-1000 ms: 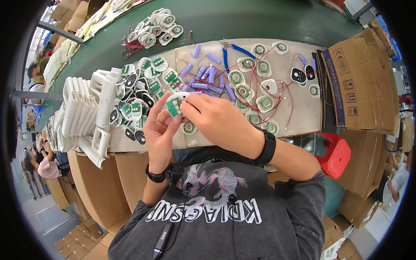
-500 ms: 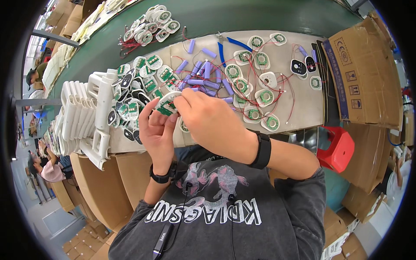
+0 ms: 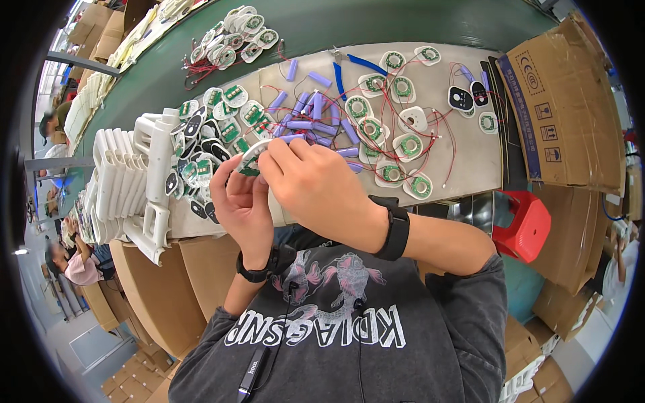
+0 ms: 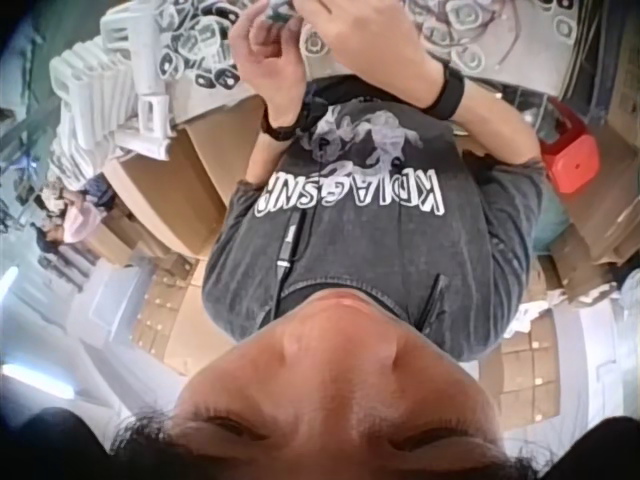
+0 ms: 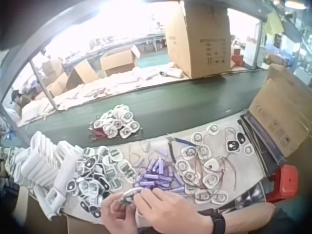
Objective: Assembling electronic components by attaching stickers and wires at a factory workbench.
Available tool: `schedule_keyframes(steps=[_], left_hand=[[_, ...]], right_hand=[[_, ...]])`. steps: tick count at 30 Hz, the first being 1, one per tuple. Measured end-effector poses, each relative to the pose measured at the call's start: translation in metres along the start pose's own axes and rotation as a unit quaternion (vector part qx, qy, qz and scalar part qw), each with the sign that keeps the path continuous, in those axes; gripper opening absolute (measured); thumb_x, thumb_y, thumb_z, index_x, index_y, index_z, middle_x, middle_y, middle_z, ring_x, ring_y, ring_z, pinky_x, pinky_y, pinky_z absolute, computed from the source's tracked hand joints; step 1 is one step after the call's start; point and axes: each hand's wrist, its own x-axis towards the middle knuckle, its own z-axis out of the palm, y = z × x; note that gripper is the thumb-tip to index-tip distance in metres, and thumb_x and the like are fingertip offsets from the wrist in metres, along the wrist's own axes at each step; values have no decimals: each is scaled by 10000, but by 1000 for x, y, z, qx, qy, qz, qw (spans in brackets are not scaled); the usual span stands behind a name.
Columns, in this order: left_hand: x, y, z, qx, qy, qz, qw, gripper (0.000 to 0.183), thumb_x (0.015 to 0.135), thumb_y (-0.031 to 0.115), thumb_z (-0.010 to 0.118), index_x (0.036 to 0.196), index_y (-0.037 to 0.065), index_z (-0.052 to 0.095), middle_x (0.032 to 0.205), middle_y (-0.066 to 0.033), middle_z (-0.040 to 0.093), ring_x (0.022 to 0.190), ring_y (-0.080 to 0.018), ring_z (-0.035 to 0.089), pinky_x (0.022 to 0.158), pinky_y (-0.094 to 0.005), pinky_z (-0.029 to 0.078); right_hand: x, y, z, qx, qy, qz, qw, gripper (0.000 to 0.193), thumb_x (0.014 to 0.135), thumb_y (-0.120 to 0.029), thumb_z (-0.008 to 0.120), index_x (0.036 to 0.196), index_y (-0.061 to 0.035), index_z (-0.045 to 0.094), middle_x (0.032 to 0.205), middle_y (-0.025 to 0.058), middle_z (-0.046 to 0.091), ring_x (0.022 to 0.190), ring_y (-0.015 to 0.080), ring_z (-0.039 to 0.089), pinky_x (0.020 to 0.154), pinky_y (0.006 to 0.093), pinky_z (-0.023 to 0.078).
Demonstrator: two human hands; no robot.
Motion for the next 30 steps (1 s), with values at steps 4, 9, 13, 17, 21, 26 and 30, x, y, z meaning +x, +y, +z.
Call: schedule_keyframes(steps=[4,9,13,17,21,26,30], left_hand=[[-4,-2,-3,59,4,45,997,449,888,-127,567,1289,8,417,1068,-162,635,898,-143,636,753,-237,510],[-1,0,5,18,0,29,999,483,887,-131,565,1321,4,403,1072,-157,633,938,-148,630,804,-243,507],[2,-1,2,-67,-26,-70,995,518,882,-131,573,1354,-8,399,1087,-150,632,983,-154,624,855,-248,498],[5,2,-3,-64,-50,-94,992,482,899,-121,552,1347,-25,402,1152,-192,629,1046,-196,632,895,-302,529],[7,7,-7,-92,-72,-122,986,491,908,-106,553,1369,-34,402,1142,-189,641,1043,-189,633,890,-305,534],[8,7,-11,-98,-85,-146,981,520,914,-86,559,1403,-51,386,1145,-178,646,1019,-172,637,877,-305,543],[10,9,-12,-87,-89,-146,981,523,913,-79,567,1404,-55,389,1139,-169,648,1007,-165,638,877,-303,541]], right_hand=[[0,-1,2,7,12,1,1000,265,709,-48,602,968,3,583,832,79,526,724,228,579,582,327,473],[-4,2,9,48,44,25,998,258,705,-37,606,960,-8,579,831,85,532,706,246,590,569,342,476],[-7,5,10,54,2,61,997,225,720,-21,614,940,-27,569,822,93,536,698,272,601,560,359,479],[-8,5,10,63,-34,88,994,166,776,-12,619,933,-32,570,819,102,537,692,278,606,560,365,480],[-8,11,7,83,-29,79,993,155,794,-10,629,939,-32,580,817,98,537,686,277,604,567,369,487],[-4,22,0,108,-91,41,989,174,779,6,644,943,-15,587,835,88,558,703,280,611,589,367,500],[-1,26,-3,128,-107,27,986,164,781,2,647,931,-8,582,835,93,566,718,278,614,593,365,501]])
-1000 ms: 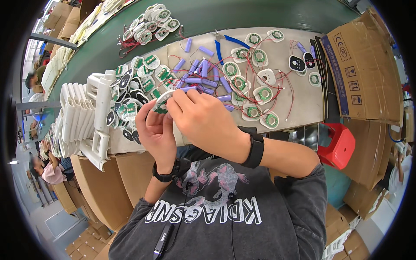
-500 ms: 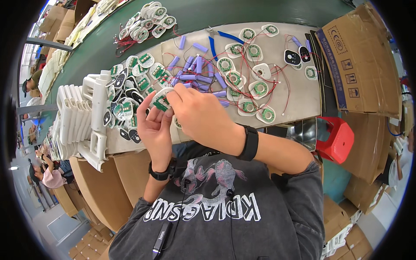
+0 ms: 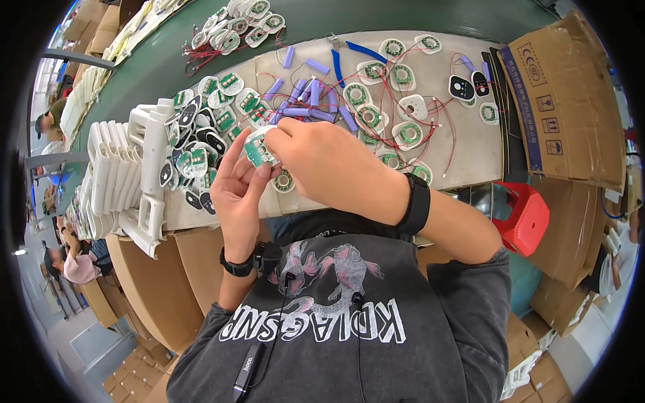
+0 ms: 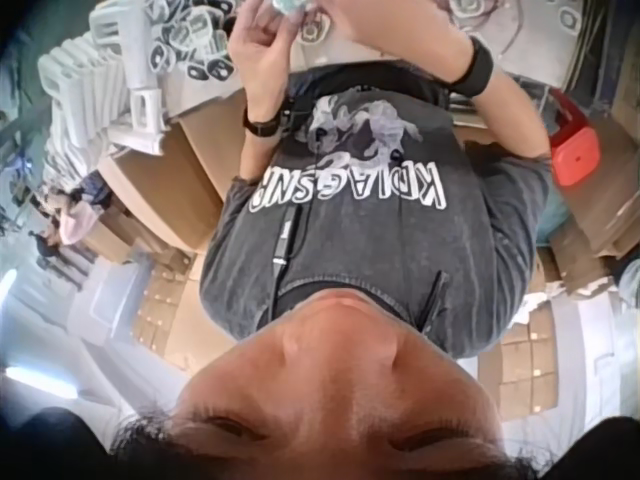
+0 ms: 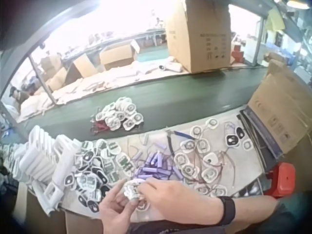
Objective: Assembling electronic components by attaching stickers and wires at a factory workbench.
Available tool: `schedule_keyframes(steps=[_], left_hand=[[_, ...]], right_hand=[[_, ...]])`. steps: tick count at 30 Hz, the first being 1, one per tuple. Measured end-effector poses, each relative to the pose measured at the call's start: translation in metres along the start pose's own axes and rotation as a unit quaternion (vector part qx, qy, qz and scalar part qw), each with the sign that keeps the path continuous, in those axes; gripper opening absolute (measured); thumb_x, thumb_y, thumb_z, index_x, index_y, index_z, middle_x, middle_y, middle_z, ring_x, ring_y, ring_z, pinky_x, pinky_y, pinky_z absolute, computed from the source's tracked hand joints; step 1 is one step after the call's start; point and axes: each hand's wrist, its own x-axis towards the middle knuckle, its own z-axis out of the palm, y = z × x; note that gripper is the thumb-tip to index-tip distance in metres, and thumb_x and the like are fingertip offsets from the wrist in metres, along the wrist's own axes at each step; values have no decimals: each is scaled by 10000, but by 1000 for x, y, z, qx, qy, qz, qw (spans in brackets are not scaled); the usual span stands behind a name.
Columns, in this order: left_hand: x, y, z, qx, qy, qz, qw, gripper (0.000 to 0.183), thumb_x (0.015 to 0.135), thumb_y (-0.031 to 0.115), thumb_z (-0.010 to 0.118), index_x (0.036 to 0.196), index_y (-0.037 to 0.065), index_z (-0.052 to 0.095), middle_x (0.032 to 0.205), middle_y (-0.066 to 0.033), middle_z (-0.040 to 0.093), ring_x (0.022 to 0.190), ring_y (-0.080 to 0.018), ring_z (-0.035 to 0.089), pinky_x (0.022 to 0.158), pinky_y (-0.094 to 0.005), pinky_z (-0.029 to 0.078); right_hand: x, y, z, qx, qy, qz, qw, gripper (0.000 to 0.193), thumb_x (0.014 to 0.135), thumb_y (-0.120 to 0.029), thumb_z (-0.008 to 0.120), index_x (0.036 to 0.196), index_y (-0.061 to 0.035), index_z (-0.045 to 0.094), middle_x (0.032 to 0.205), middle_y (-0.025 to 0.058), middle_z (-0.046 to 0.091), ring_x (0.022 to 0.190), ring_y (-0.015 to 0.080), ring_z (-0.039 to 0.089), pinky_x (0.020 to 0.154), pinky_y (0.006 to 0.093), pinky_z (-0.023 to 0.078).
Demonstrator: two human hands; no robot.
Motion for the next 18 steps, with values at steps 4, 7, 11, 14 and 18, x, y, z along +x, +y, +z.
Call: schedule_keyframes(steps=[4,7,11,14,18], left_hand=[[1,1,1,-15,-27,-6,1000,532,909,-82,572,1408,-55,389,1127,-155,650,999,-156,639,872,-292,534],[1,0,3,-6,-31,7,999,543,906,-99,565,1416,-44,389,1111,-137,653,980,-138,639,845,-263,523],[-2,-2,11,56,13,51,997,559,895,-143,542,1423,-17,409,979,-55,629,855,-68,602,769,-196,482],[-3,-7,10,146,21,102,984,574,877,-171,538,1417,-5,433,852,9,520,731,-26,498,712,-165,451],[-3,-3,18,147,44,93,984,585,862,-191,534,1407,3,454,789,32,409,675,-16,399,668,-149,424]], right_hand=[[0,-2,-4,-9,-22,11,1000,130,797,4,626,915,1,573,818,102,567,719,288,609,605,367,495],[0,-3,-6,-10,-22,23,999,111,805,5,611,907,9,567,812,106,565,708,295,602,613,365,489],[1,-5,-5,-38,-21,24,999,111,787,14,607,887,17,557,807,111,554,703,299,594,614,365,481],[2,-4,-3,-41,-17,21,999,129,766,25,606,883,17,553,805,115,547,719,297,593,598,371,475],[0,-8,-4,-40,-1,21,999,142,754,31,605,883,11,549,808,119,545,718,292,595,582,376,469]])
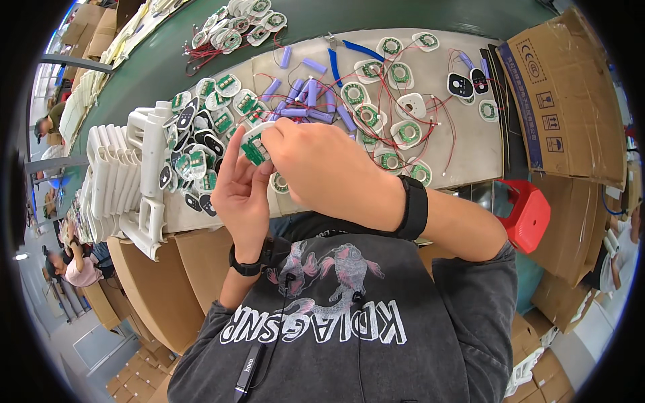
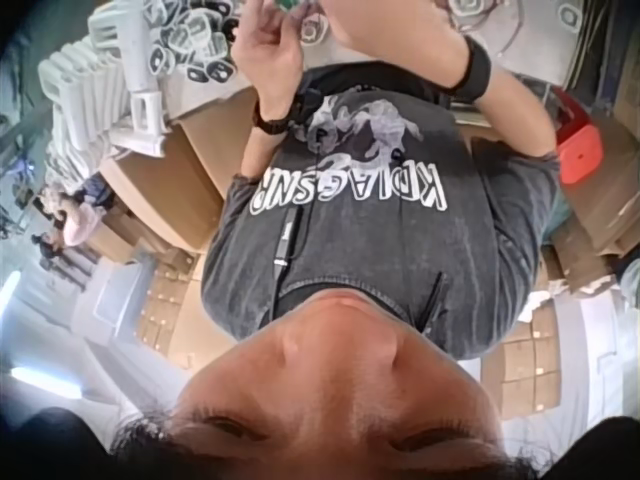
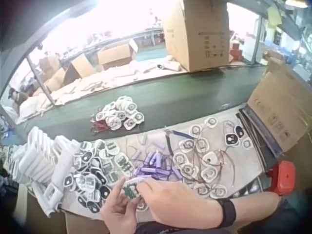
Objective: Assembling electronic components by attaching stickers and wires at a factory workbench.
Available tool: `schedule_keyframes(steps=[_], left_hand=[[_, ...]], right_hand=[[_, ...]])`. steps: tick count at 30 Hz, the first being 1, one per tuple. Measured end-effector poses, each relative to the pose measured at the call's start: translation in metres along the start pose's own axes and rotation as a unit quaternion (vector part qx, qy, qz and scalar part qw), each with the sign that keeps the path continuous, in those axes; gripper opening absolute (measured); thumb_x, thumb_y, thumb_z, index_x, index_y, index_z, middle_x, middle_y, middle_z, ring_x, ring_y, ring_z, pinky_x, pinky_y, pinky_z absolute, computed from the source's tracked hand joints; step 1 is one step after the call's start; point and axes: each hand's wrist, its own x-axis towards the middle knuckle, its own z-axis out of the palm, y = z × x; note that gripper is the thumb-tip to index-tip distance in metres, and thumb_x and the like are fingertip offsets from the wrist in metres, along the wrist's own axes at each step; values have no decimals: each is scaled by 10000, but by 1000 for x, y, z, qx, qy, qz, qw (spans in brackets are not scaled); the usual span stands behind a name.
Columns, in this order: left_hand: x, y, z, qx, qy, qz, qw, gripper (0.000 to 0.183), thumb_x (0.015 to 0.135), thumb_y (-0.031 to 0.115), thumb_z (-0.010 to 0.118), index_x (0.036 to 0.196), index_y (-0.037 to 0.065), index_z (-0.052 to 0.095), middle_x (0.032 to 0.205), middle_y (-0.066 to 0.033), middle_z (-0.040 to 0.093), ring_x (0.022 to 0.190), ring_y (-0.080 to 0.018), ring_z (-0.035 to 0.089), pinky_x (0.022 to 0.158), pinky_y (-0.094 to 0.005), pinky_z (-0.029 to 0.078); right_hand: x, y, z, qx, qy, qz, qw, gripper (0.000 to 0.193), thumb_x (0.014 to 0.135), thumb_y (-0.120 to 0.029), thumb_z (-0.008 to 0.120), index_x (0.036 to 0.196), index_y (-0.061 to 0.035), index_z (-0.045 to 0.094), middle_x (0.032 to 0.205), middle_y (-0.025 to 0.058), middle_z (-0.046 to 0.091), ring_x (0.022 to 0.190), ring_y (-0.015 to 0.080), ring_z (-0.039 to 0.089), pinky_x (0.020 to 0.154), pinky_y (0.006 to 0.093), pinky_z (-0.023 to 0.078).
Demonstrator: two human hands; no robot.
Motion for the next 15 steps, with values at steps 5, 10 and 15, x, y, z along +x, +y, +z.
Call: schedule_keyframes(steps=[5,10,15], left_hand=[[-2,-5,3,-12,22,24,999,604,848,-202,523,1410,4,450,761,37,398,668,-17,385,646,-147,394],[-1,-9,2,15,16,18,1000,612,835,-198,521,1407,13,461,750,41,404,665,-18,393,647,-145,389],[0,-9,-2,19,14,17,1000,609,836,-189,517,1407,15,462,759,37,407,680,-22,403,650,-150,388]], right_hand=[[0,-1,2,16,13,8,1000,127,775,34,598,889,3,550,779,118,546,671,309,590,567,387,462],[-2,0,11,45,25,8,999,97,801,23,595,887,1,556,787,122,564,675,319,597,563,397,462],[-1,-1,14,90,52,24,994,83,806,20,594,879,-5,563,811,129,591,668,336,608,562,402,468]])
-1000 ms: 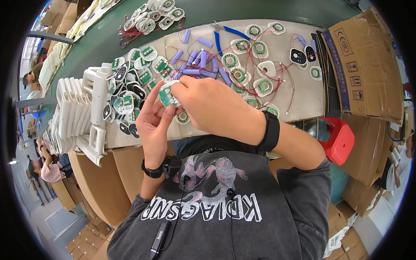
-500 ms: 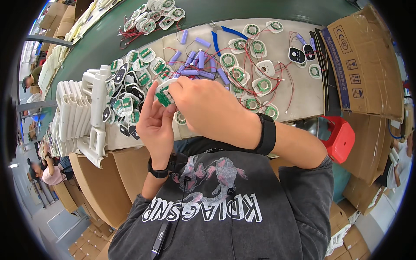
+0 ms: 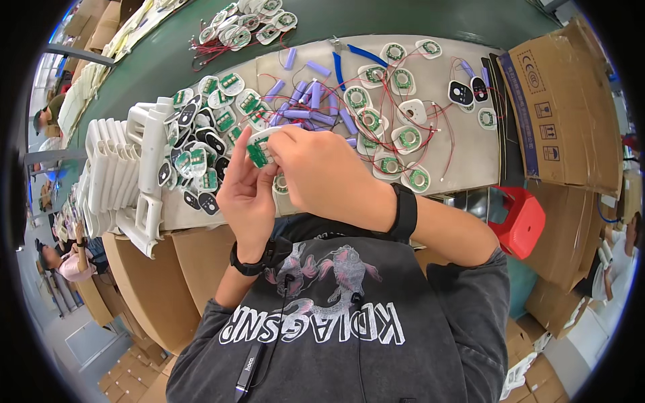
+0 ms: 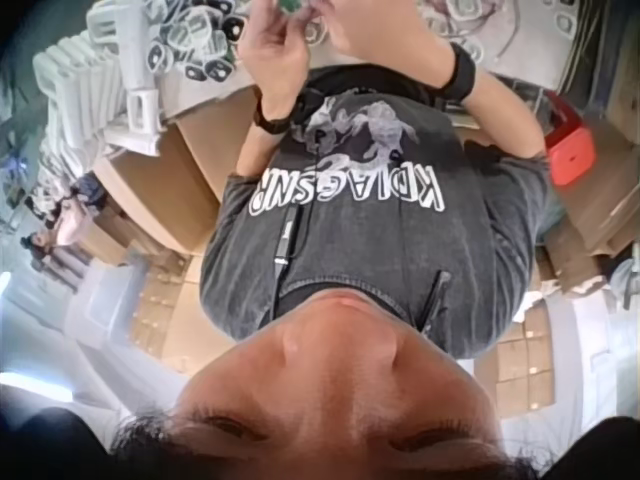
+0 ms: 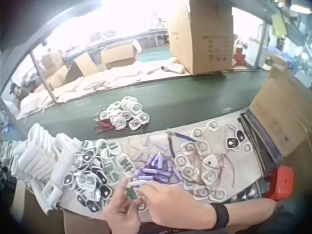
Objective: Assembling electronic components by attaching stickers and wires at a factory workbench.
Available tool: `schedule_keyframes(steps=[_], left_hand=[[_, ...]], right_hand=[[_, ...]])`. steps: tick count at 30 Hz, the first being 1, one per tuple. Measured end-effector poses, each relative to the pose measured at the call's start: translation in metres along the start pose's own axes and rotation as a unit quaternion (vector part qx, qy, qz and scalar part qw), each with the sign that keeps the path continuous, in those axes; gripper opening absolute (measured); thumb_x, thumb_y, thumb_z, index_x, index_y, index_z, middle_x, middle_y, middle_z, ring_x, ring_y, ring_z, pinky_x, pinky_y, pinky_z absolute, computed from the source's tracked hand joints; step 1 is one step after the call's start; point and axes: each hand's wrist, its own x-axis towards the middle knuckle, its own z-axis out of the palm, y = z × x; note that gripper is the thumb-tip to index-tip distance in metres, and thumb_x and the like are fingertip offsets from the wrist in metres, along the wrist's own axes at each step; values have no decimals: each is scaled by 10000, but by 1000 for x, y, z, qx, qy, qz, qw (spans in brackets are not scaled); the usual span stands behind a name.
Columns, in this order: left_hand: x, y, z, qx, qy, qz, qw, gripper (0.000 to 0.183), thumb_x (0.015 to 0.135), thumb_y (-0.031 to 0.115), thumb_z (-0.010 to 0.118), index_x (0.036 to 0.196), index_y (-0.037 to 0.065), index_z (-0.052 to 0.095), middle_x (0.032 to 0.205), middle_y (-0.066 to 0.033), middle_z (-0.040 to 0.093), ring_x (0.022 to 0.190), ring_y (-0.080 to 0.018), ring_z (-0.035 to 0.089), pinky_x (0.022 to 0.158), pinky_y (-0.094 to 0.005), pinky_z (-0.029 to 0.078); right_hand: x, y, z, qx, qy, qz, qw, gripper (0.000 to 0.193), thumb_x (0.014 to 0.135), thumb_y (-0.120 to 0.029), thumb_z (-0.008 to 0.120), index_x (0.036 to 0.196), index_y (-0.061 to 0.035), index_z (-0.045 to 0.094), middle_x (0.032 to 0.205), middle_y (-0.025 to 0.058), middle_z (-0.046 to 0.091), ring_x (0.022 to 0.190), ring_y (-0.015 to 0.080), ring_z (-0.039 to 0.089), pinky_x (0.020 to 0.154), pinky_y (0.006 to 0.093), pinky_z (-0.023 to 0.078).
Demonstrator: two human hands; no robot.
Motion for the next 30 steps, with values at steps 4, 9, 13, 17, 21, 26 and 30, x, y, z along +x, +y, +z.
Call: schedule_keyframes(steps=[4,9,13,17,21,26,30], left_hand=[[12,-3,-4,-48,-59,-39,996,605,866,-162,559,1431,-7,408,851,1,540,742,-29,505,716,-169,457],[24,12,-14,-131,-88,-78,984,682,857,-107,606,1462,4,311,1084,-150,683,951,-157,671,799,-254,541],[35,13,-26,-200,-108,-111,968,402,868,-69,628,1237,-49,469,1060,-141,679,933,-166,670,802,-285,569],[43,10,-42,-185,-133,-112,967,324,873,-42,652,1178,-53,542,1055,-119,676,957,-148,653,801,-267,554],[49,19,-45,-162,-129,-57,977,306,885,-34,641,1181,-65,570,1048,-115,679,948,-145,654,803,-261,545],[58,35,-48,-154,-177,12,972,306,901,-41,608,1207,-41,593,1137,-101,623,990,-137,610,836,-272,508],[61,44,-50,-149,-194,26,969,308,899,-46,602,1207,-30,600,1163,-99,594,1016,-143,580,854,-282,486]], right_hand=[[-1,9,-2,21,6,35,999,120,809,26,619,915,-15,581,808,124,624,654,299,635,583,353,493],[-4,2,-9,98,32,116,988,141,840,13,633,974,-13,598,836,111,660,683,192,663,632,290,508],[-1,15,-22,86,100,135,982,175,868,-9,619,1042,-3,610,875,85,678,723,149,657,673,273,509],[10,14,-30,123,82,126,981,223,896,-29,608,1116,-3,629,911,73,673,803,131,627,735,265,488],[23,8,-33,140,-9,65,988,209,898,-39,629,1101,5,650,934,72,655,837,121,597,763,263,469],[32,4,-38,216,-9,76,973,189,880,-20,652,1064,21,660,953,72,648,848,122,596,762,265,475],[36,0,-46,247,-15,72,966,161,881,-4,650,1038,31,665,950,70,639,854,123,592,756,269,479]])
